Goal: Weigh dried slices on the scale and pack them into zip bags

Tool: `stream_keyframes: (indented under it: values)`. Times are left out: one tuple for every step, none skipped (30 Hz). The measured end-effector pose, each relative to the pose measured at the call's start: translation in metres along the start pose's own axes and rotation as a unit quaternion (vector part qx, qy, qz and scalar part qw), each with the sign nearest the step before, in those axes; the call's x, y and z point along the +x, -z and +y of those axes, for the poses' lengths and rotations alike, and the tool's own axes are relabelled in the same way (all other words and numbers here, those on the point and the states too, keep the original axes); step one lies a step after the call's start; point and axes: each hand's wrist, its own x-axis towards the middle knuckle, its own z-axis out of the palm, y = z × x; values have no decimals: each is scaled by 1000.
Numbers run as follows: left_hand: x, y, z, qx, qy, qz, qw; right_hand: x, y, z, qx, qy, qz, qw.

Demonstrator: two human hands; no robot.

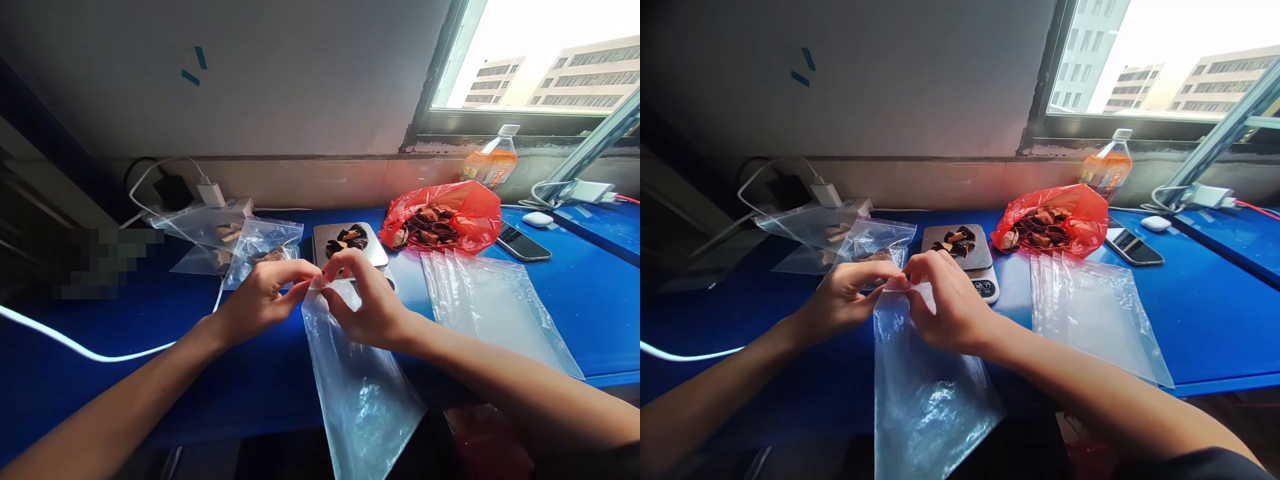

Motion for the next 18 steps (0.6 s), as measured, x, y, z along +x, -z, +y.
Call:
stream_keyframes:
  values:
    - [0,1,0,-1,-1,-5,1000,0,0,0,3,9,-3,1000]
    - [1,2,0,-3,0,-10,1000,0,-1,-1,5,17,-7,1000]
    - [1,3,0,-5,0,-16,1000,0,-1,-1,5,26,-10,1000]
    - [2,5,-1,-8,3,-22,1000,0,-1,-2,4,32,-12,999]
    - [2,7,-2,-9,7,-26,1000,0,-2,-3,3,35,-13,999]
    - [2,10,-4,-7,14,-27,1000,0,-1,-4,4,36,-15,999]
    - [3,13,-7,-3,23,-23,999,0,0,-5,6,36,-16,999]
    - [3,17,-9,3,35,-20,999,0,1,-6,10,34,-18,999]
    - [3,20,-11,9,50,-21,998,0,3,-6,15,32,-23,999]
    - [3,24,-13,11,65,-30,997,0,4,-7,22,31,-31,999]
    - [3,27,-13,10,79,-49,996,-1,6,-7,29,32,-40,998]
    - [3,30,-12,3,88,-75,993,-1,7,-6,33,35,-53,997]
    - [3,32,-10,-10,89,-106,990,-1,8,-5,31,41,-66,996]
    - [4,33,-6,-26,84,-136,987,-1,9,-5,23,50,-83,995]
    - [4,34,-2,-44,75,-160,983,-1,9,-3,10,58,-100,993]
    - [4,34,2,-59,66,-179,980,-1,8,-2,-5,66,-115,991]
    - [4,34,6,-70,59,-191,977,-1,8,-1,-21,70,-124,990]
    - [4,33,10,-72,58,-199,976,-1,7,0,-36,71,-127,989]
